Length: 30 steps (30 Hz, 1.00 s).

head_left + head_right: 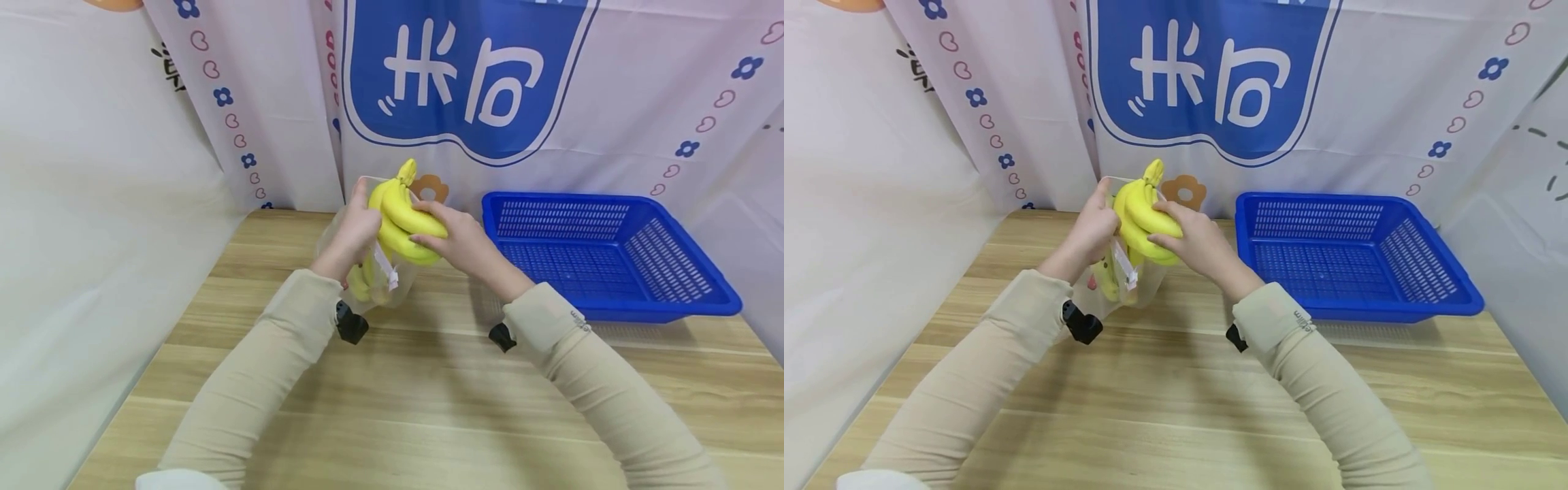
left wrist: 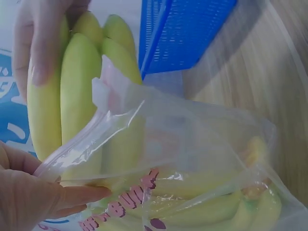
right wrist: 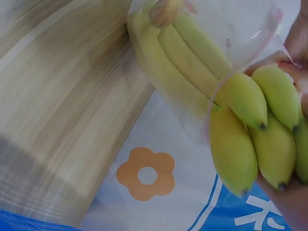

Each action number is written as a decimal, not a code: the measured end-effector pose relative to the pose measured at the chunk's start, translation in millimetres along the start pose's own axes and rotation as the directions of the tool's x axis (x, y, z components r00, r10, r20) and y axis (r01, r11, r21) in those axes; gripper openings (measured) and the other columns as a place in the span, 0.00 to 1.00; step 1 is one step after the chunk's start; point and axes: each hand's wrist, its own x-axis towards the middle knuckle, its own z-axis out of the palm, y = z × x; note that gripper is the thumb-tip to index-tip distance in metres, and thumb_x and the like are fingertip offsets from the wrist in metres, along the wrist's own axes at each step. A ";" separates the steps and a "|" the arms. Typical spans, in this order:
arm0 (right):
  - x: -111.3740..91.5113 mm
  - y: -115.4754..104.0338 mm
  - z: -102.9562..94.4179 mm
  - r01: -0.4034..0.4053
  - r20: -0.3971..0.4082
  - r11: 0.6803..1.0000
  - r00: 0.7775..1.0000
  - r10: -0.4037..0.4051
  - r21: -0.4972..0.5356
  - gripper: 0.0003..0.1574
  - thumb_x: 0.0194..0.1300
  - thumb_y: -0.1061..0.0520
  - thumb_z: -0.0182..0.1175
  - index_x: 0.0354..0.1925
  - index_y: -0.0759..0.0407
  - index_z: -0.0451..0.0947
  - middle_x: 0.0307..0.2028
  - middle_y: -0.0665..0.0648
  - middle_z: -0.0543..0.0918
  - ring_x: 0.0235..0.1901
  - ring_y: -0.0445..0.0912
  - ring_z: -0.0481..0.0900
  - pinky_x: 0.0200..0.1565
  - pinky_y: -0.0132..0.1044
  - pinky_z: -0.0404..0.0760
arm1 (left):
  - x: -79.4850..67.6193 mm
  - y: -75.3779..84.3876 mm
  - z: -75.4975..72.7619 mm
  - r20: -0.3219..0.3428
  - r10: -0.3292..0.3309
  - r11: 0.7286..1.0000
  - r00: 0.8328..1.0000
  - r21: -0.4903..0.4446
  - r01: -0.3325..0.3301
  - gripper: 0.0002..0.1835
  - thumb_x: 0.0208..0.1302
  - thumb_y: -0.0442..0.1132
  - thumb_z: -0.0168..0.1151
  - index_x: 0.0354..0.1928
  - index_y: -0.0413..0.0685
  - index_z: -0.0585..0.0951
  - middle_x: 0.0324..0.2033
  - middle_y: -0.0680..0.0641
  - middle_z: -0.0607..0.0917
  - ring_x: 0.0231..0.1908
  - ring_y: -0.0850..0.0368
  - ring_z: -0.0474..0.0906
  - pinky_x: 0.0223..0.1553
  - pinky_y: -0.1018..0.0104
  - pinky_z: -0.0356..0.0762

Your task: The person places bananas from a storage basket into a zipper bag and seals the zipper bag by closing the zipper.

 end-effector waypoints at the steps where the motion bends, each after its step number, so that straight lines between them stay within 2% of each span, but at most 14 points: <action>1: 0.0 0.4 -0.6 0.007 0.041 1.000 0.999 -0.007 0.001 0.34 0.65 0.52 0.60 0.66 0.61 0.65 0.56 0.64 0.78 0.43 0.53 0.76 0.47 0.45 0.77 | 0.4 -0.2 -0.6 0.000 -0.004 1.000 1.000 0.004 0.004 0.46 0.57 0.19 0.36 0.76 0.53 0.36 0.76 0.52 0.33 0.76 0.57 0.29 0.76 0.63 0.28; 3: -0.1 1.2 -1.1 0.041 0.115 0.999 0.993 -0.041 0.003 0.36 0.67 0.55 0.59 0.68 0.65 0.60 0.61 0.66 0.73 0.50 0.54 0.74 0.54 0.48 0.75 | 0.9 -0.7 -1.8 -0.001 -0.010 0.999 1.000 0.033 0.010 0.46 0.58 0.20 0.36 0.76 0.55 0.36 0.76 0.53 0.33 0.76 0.58 0.31 0.76 0.63 0.32; 4: -0.2 1.8 -1.1 0.064 0.138 0.998 0.988 -0.065 0.007 0.36 0.67 0.57 0.58 0.67 0.68 0.58 0.62 0.67 0.71 0.52 0.54 0.73 0.56 0.49 0.75 | 1.2 -1.4 -2.1 0.000 -0.016 0.998 1.000 0.062 0.016 0.46 0.58 0.21 0.36 0.76 0.56 0.36 0.76 0.54 0.34 0.76 0.58 0.34 0.75 0.66 0.44; 6: -0.9 2.5 -0.6 0.087 0.155 0.996 0.984 -0.090 0.025 0.35 0.65 0.60 0.58 0.65 0.71 0.58 0.58 0.69 0.72 0.49 0.54 0.73 0.53 0.48 0.76 | 2.0 -3.0 -2.0 0.009 0.010 0.994 1.000 0.108 -0.010 0.45 0.58 0.21 0.37 0.76 0.54 0.38 0.76 0.53 0.35 0.76 0.57 0.35 0.75 0.66 0.45; 8: -1.5 3.5 0.9 0.076 0.136 0.996 0.987 -0.081 0.039 0.34 0.61 0.62 0.59 0.61 0.72 0.60 0.53 0.68 0.74 0.44 0.53 0.74 0.47 0.45 0.77 | 2.7 -4.6 -1.3 0.017 0.053 0.982 0.998 0.181 -0.055 0.45 0.56 0.21 0.38 0.76 0.51 0.40 0.77 0.51 0.36 0.76 0.56 0.36 0.75 0.65 0.46; 10: -2.1 4.1 2.1 0.052 0.097 0.998 0.994 -0.055 0.042 0.32 0.58 0.61 0.61 0.59 0.72 0.64 0.50 0.67 0.76 0.41 0.52 0.74 0.44 0.44 0.77 | 3.6 -6.3 0.1 0.024 0.110 0.957 0.994 0.268 -0.113 0.45 0.54 0.20 0.40 0.76 0.46 0.42 0.77 0.48 0.39 0.76 0.53 0.37 0.76 0.63 0.45; 11: -2.2 4.5 2.8 0.038 0.077 0.998 0.996 -0.042 0.047 0.32 0.59 0.60 0.61 0.58 0.71 0.65 0.50 0.67 0.76 0.41 0.52 0.74 0.44 0.44 0.77 | 4.0 -6.9 0.8 0.024 0.143 0.941 0.989 0.306 -0.144 0.45 0.53 0.19 0.41 0.75 0.43 0.44 0.76 0.46 0.40 0.76 0.51 0.35 0.76 0.58 0.34; 15: -1.0 7.6 5.0 0.034 0.034 0.997 0.999 -0.036 0.063 0.30 0.64 0.57 0.59 0.61 0.67 0.67 0.55 0.66 0.76 0.44 0.54 0.73 0.47 0.46 0.76 | 5.4 -10.3 1.3 -0.006 0.205 0.858 0.979 0.481 -0.177 0.45 0.50 0.21 0.47 0.74 0.41 0.49 0.76 0.44 0.46 0.76 0.45 0.39 0.76 0.51 0.36; 18: -0.7 8.3 5.2 0.033 0.056 0.998 0.998 -0.036 0.057 0.30 0.67 0.55 0.57 0.64 0.62 0.64 0.50 0.65 0.78 0.39 0.52 0.72 0.40 0.43 0.74 | 5.6 -13.1 0.4 -0.015 0.225 0.826 0.974 0.534 -0.182 0.46 0.48 0.24 0.50 0.74 0.41 0.51 0.76 0.44 0.48 0.75 0.42 0.41 0.76 0.48 0.38; 20: -0.8 7.1 5.0 0.036 0.071 0.998 0.997 -0.039 0.045 0.31 0.68 0.54 0.57 0.65 0.61 0.63 0.45 0.64 0.79 0.34 0.51 0.72 0.36 0.40 0.72 | 4.9 -14.1 0.2 -0.013 0.231 0.827 0.973 0.529 -0.190 0.47 0.46 0.25 0.50 0.74 0.40 0.51 0.76 0.43 0.49 0.75 0.43 0.42 0.76 0.48 0.39; 22: -0.8 5.7 5.3 0.044 0.070 0.998 0.996 -0.048 0.046 0.31 0.67 0.54 0.58 0.65 0.61 0.62 0.43 0.64 0.79 0.32 0.51 0.72 0.34 0.39 0.72 | 4.8 -14.7 -0.5 -0.008 0.226 0.847 0.974 0.496 -0.193 0.47 0.47 0.26 0.50 0.74 0.41 0.50 0.76 0.44 0.48 0.75 0.45 0.42 0.76 0.50 0.40; 27: -0.9 6.6 5.9 0.067 0.090 0.994 0.993 -0.075 0.088 0.33 0.65 0.57 0.58 0.65 0.64 0.62 0.54 0.64 0.78 0.39 0.52 0.75 0.43 0.44 0.77 | 6.5 -13.5 -5.1 -0.008 0.202 0.903 0.979 0.388 -0.183 0.46 0.48 0.24 0.46 0.75 0.42 0.48 0.76 0.45 0.46 0.76 0.49 0.40 0.77 0.56 0.39; 30: -2.5 6.1 4.5 0.069 0.114 0.992 0.990 -0.082 0.108 0.34 0.60 0.59 0.58 0.65 0.63 0.64 0.53 0.63 0.78 0.41 0.52 0.74 0.46 0.44 0.77 | 7.2 -12.4 -7.0 0.000 0.184 0.913 0.983 0.370 -0.171 0.46 0.50 0.24 0.44 0.75 0.43 0.47 0.76 0.46 0.44 0.76 0.50 0.39 0.77 0.57 0.38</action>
